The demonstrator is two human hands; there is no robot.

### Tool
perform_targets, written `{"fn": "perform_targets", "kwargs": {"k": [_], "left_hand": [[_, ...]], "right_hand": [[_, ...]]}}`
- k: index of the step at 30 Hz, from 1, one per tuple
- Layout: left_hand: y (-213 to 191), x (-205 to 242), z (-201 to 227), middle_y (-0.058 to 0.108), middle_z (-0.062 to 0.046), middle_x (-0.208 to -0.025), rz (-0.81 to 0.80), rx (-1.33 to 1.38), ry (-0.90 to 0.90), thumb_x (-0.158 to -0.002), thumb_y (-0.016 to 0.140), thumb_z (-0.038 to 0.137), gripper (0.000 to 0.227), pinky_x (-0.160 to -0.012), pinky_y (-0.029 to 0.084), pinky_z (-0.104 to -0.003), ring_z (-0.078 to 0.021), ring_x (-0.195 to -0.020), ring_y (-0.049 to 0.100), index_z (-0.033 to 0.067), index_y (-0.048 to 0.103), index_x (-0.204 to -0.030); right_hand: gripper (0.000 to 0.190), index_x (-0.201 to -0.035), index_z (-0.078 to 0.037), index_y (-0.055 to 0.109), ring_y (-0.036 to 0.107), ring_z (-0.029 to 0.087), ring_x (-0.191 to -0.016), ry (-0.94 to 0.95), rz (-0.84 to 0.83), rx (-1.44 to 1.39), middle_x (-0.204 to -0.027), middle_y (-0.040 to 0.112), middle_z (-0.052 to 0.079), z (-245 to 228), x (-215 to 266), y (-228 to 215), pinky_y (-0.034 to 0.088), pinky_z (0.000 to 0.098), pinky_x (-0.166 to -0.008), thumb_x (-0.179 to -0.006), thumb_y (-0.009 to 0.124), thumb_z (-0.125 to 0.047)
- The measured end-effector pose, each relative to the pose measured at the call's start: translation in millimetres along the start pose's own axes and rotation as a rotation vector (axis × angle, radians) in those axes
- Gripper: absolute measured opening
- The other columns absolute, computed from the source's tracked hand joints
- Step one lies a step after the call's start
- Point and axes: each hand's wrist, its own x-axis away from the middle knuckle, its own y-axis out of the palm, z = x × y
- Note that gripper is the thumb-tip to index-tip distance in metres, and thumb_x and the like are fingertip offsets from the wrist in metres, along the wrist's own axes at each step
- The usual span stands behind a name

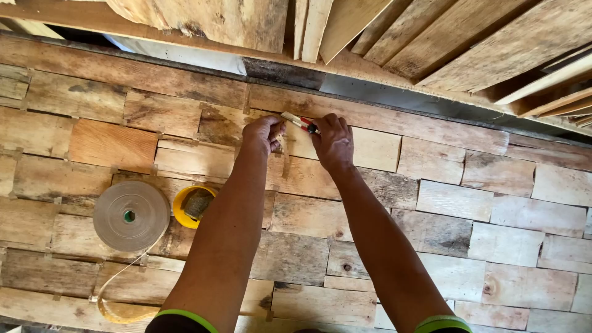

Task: Assembling and filling gaps in a wooden mosaic panel using adhesive strips and a utility knife.

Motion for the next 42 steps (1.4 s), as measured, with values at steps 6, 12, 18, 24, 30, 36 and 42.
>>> {"fn": "perform_targets", "kwargs": {"k": [6,12,18,24,30,36,42], "left_hand": [[-0.4,-7.0,-1.7,0.077,-0.003,-0.078,-0.001,-0.005,-0.002,-0.091,0.074,0.018,0.009,-0.082,0.047,-0.042,-0.0139,-0.065,0.069,0.01,0.076,-0.087],[-1.6,-1.5,-1.5,0.078,-0.003,-0.078,0.007,-0.026,0.014,-0.092,0.073,0.017,0.009,-0.082,0.049,-0.04,-0.0124,-0.064,0.068,0.0081,0.076,-0.09],[0.3,-7.6,-1.5,0.076,-0.004,-0.074,-0.004,0.035,-0.005,-0.093,0.07,0.015,0.008,-0.077,0.045,-0.04,-0.0138,-0.062,0.068,0.0099,0.075,-0.089],[-0.7,-7.3,-0.8,0.074,-0.003,-0.07,-0.018,0.059,-0.002,-0.091,0.075,0.013,0.008,-0.075,0.044,-0.04,-0.0127,-0.06,0.066,0.0081,0.075,-0.085],[-2.0,-11.5,-3.4,0.075,-0.004,-0.069,-0.019,0.067,0.007,-0.09,0.074,0.014,0.01,-0.076,0.048,-0.039,-0.0137,-0.059,0.066,0.007,0.076,-0.083],[0.8,-3.8,1.3,0.075,-0.004,-0.071,0.016,0.057,-0.004,-0.093,0.071,0.015,0.011,-0.077,0.046,-0.041,-0.0152,-0.061,0.067,0.0089,0.074,-0.083],[0.4,0.9,3.1,0.074,-0.003,-0.071,0.018,0.047,-0.024,-0.092,0.072,0.016,0.014,-0.078,0.045,-0.039,-0.0131,-0.061,0.065,0.0076,0.076,-0.082]], "right_hand": [[0.037,-0.115,-0.007,0.072,0.063,0.03,-0.104,0.016,-0.083,-0.013,-0.112,0.067,0.011,-2.5,-0.1,-3.5,0.052,0.0469,-0.093,-0.081,0.084,-0.014],[0.037,-0.116,-0.007,0.072,0.063,0.03,-0.104,0.026,-0.1,-0.008,-0.111,0.066,0.011,-6.3,3.3,-2.3,0.051,0.0481,-0.092,-0.082,0.084,-0.017],[0.037,-0.115,-0.008,0.072,0.063,0.03,-0.104,0.035,-0.113,0.004,-0.112,0.066,0.011,-11.8,-1.8,-5.4,0.051,0.0485,-0.09,-0.082,0.084,-0.019],[0.036,-0.116,-0.009,0.071,0.064,0.029,-0.104,0.074,-0.166,0.032,-0.115,0.066,0.01,-8.3,4.8,7.2,0.052,0.0458,-0.092,-0.084,0.082,-0.02],[0.034,-0.115,-0.01,0.072,0.064,0.029,-0.106,0.076,-0.147,0.044,-0.114,0.068,0.01,-15.4,5.1,-2.0,0.051,0.0464,-0.093,-0.084,0.082,-0.017],[0.032,-0.114,-0.01,0.071,0.065,0.028,-0.101,0.104,-0.169,0.022,-0.11,0.069,0.011,-17.0,6.9,-0.3,0.052,0.0452,-0.09,-0.085,0.082,-0.019],[0.029,-0.112,-0.011,0.071,0.066,0.028,-0.099,0.09,-0.15,0.032,-0.109,0.069,0.011,-16.0,13.2,3.8,0.053,0.0444,-0.089,-0.087,0.08,-0.021]]}}
